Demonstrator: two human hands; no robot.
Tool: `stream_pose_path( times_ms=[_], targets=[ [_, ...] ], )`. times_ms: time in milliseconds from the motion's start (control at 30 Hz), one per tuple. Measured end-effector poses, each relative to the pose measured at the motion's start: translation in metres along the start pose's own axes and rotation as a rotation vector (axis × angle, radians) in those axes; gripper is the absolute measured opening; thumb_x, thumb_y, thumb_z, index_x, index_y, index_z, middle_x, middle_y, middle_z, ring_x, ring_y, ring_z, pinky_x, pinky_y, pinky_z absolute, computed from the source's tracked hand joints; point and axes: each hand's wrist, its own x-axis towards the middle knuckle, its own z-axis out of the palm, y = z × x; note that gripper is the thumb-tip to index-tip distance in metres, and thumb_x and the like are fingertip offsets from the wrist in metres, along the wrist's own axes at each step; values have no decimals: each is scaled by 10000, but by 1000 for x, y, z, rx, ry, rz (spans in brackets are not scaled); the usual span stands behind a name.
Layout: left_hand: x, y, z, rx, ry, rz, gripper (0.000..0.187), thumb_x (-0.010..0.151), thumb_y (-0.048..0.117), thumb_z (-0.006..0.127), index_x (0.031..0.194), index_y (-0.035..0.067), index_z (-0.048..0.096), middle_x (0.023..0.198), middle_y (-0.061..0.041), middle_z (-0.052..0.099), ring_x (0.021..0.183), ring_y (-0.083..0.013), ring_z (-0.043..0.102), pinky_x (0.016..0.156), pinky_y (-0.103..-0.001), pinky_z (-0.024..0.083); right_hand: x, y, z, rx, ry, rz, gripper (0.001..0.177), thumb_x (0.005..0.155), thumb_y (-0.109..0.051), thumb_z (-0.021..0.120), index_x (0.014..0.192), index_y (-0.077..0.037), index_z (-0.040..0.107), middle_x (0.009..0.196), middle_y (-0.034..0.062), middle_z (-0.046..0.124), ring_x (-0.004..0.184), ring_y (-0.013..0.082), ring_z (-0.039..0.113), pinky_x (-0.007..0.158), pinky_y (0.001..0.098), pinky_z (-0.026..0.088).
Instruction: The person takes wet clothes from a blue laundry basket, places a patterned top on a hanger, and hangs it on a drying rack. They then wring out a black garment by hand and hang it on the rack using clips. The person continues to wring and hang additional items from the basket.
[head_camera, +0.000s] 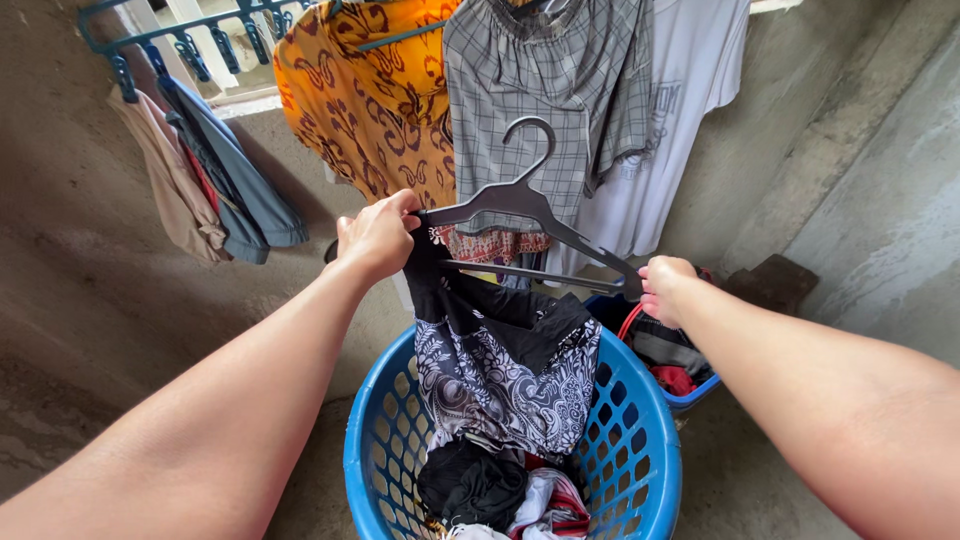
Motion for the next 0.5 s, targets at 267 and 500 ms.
stream_pose_path(
  times_ms=[267, 500],
  targets=[
    [29, -26, 24, -34, 33, -92, 256, 933, 95, 557, 1143, 215, 640, 1145, -23, 731, 1167, -256, 635, 983, -517, 354, 33, 12, 43, -160, -47, 29, 301, 966, -215, 607, 1230, -78, 656, 1151, 112, 694, 1001, 235, 656, 866, 383, 555],
    [51, -47, 48, -58, 22, -106, 173, 962, 165, 570, 1116, 201, 640, 1133, -30, 742, 1146, -276, 643, 932, -515, 368, 38, 16, 92, -537, -226, -19, 561, 930, -429, 696, 1342, -54, 634, 1249, 120, 636, 1070, 253, 575, 874, 407, 469]
  ],
)
